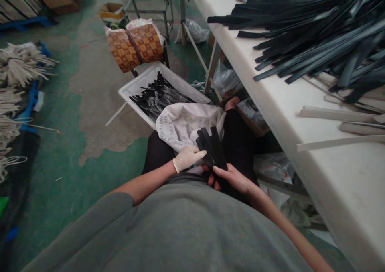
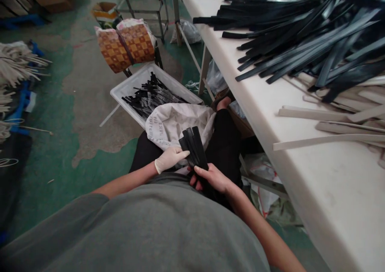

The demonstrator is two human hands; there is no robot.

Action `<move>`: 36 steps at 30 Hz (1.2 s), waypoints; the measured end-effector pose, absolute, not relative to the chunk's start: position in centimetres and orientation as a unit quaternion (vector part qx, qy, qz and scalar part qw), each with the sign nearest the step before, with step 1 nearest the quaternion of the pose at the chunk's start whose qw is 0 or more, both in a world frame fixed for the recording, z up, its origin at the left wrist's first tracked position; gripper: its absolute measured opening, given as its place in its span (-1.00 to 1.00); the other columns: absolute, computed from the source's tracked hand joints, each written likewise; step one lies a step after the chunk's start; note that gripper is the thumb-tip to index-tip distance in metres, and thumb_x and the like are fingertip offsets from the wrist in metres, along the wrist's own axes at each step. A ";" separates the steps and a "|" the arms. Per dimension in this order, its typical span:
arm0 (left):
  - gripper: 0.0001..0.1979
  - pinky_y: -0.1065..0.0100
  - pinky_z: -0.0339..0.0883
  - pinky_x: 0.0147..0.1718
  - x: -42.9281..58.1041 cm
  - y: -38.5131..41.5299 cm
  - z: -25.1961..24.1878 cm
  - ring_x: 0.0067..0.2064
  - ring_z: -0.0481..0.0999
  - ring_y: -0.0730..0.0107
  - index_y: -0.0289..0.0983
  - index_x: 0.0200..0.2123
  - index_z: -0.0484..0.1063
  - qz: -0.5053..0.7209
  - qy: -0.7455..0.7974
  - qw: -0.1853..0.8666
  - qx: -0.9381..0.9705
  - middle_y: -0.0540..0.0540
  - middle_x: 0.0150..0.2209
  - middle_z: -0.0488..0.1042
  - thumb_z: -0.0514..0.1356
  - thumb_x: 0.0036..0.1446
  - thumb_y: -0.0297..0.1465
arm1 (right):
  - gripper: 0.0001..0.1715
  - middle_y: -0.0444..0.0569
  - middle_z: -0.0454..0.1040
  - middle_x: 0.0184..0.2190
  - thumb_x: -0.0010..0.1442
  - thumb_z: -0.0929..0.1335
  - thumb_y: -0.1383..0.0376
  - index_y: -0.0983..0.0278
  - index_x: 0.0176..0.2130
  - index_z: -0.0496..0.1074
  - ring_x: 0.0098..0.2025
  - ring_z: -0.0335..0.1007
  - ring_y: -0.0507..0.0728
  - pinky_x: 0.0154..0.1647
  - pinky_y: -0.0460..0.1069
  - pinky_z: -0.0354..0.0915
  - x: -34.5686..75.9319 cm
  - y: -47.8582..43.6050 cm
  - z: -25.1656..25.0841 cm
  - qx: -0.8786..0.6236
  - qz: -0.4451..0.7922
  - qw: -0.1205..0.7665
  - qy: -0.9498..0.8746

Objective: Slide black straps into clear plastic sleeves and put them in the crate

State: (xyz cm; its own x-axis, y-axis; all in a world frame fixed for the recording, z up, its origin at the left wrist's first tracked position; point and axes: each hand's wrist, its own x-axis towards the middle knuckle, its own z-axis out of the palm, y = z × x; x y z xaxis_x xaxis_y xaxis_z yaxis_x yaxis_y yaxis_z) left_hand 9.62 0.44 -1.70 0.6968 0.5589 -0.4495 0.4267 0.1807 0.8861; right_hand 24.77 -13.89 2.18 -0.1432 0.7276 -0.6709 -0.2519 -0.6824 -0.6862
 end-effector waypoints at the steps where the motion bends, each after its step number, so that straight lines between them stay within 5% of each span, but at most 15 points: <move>1: -0.54 0.39 -0.01 -0.51 9.7 0.5 -1.5 -0.55 0.16 0.53 -0.32 -0.69 0.36 0.051 0.376 0.622 0.685 0.05 -0.67 0.21 0.18 0.10 -0.12 | -0.36 0.06 0.57 -0.42 0.12 0.38 -0.11 0.43 -0.16 0.51 -0.53 0.43 0.04 -0.50 -0.06 0.33 24.8 -13.9 2.3 -0.565 0.724 0.344 -0.195; 8: -0.50 0.39 0.01 -0.52 10.3 0.5 -1.6 -0.54 0.17 0.51 -0.32 -0.66 0.37 0.025 0.338 0.617 0.711 0.03 -0.65 0.24 0.08 0.17 -0.09 | -0.51 0.11 0.60 -0.33 0.03 0.47 0.00 0.39 -0.29 0.54 -0.40 0.53 0.12 -0.36 -0.01 0.42 25.7 -13.1 1.5 -0.621 0.674 0.361 -0.172; 18: -0.56 0.41 0.09 -0.53 13.4 1.5 -2.2 -0.54 0.23 0.52 -0.31 -0.67 0.32 0.081 0.385 0.651 0.649 0.02 -0.65 0.27 0.16 0.11 -0.14 | -0.53 -0.05 0.47 -0.62 0.03 0.45 -0.05 0.33 -0.44 0.45 -0.62 0.35 0.04 -0.58 -0.06 0.30 25.8 -12.1 0.8 -0.662 0.605 0.410 -0.165; 26: -0.78 0.35 0.39 -0.23 13.9 4.1 -2.0 -0.31 0.54 0.39 -0.32 -0.29 0.48 0.169 0.378 0.869 0.272 -0.09 -0.31 0.54 0.21 0.09 -0.27 | -0.70 0.05 0.60 -0.28 0.08 0.47 0.11 0.30 -0.33 0.48 -0.38 0.52 0.07 -0.29 -0.03 0.49 27.2 -11.7 -0.2 -0.614 0.565 0.551 0.008; 31: -0.72 0.42 0.37 -0.35 12.9 2.2 -2.0 -0.37 0.53 0.45 -0.29 -0.18 0.46 0.101 0.336 0.905 0.242 -0.06 -0.32 0.53 0.29 0.04 -0.30 | -0.68 0.06 0.53 0.03 0.13 0.44 0.04 0.23 -0.32 0.39 0.01 0.49 0.18 0.06 0.12 0.41 27.6 -12.0 -1.3 -0.525 0.565 0.636 0.014; 36: -0.66 0.53 0.08 -0.61 13.9 -0.4 -1.7 -0.56 0.38 0.64 -0.34 -0.20 0.50 -0.032 0.349 0.864 0.360 -0.06 -0.36 0.53 0.37 -0.07 -0.33 | -0.67 -0.04 0.38 0.21 0.09 0.44 0.04 0.21 -0.26 0.45 0.23 0.30 0.23 0.08 0.09 0.36 27.2 -12.2 -1.0 -0.507 0.560 0.655 -0.019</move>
